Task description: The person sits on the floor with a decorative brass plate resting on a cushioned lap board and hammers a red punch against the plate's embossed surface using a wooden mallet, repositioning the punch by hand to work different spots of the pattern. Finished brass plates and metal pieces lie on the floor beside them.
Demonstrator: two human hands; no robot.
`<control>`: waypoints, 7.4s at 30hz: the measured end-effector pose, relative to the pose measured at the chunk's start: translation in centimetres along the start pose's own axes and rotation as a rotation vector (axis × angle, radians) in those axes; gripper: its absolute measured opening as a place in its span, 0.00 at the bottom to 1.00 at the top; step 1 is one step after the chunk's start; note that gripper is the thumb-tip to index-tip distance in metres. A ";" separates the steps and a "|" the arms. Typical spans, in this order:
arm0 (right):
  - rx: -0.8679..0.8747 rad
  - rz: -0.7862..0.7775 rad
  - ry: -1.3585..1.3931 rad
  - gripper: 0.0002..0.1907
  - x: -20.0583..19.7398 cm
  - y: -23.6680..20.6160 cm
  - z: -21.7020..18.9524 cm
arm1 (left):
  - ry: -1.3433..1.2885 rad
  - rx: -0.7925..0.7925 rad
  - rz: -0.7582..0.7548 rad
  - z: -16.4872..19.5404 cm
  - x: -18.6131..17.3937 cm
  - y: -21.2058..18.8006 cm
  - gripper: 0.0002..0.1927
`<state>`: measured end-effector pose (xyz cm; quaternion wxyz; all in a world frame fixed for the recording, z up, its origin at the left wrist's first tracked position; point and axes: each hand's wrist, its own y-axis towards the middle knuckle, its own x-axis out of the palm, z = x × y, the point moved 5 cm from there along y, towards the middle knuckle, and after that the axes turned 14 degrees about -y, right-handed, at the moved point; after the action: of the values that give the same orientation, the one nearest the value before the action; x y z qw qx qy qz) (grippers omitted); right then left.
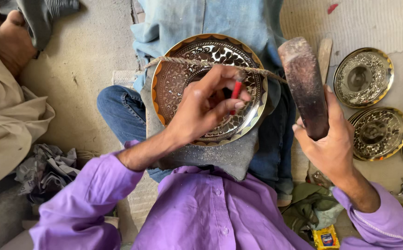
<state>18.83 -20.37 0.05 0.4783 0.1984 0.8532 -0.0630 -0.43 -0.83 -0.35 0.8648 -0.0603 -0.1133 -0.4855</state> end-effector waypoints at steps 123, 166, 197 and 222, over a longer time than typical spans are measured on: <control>0.135 0.003 0.229 0.32 2.3 -0.1 -1.2 | 0.125 0.131 0.421 0.5 1.0 -4.9 0.18; -0.351 -0.319 -0.486 0.47 -3.5 8.7 -9.6 | 0.110 0.026 0.297 0.6 0.8 -4.5 0.15; -0.452 -0.245 -0.586 0.50 -4.1 8.6 -9.5 | 0.119 0.032 0.307 -0.2 1.0 -4.7 0.13; -0.414 -0.148 -0.234 0.42 -4.8 9.2 -10.8 | -0.197 0.070 0.588 -0.4 1.3 -7.2 0.18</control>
<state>16.22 -10.09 10.60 0.5982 0.0245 0.7990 0.0557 -5.84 -5.77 -0.44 0.9545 -0.1073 -0.1911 -0.2023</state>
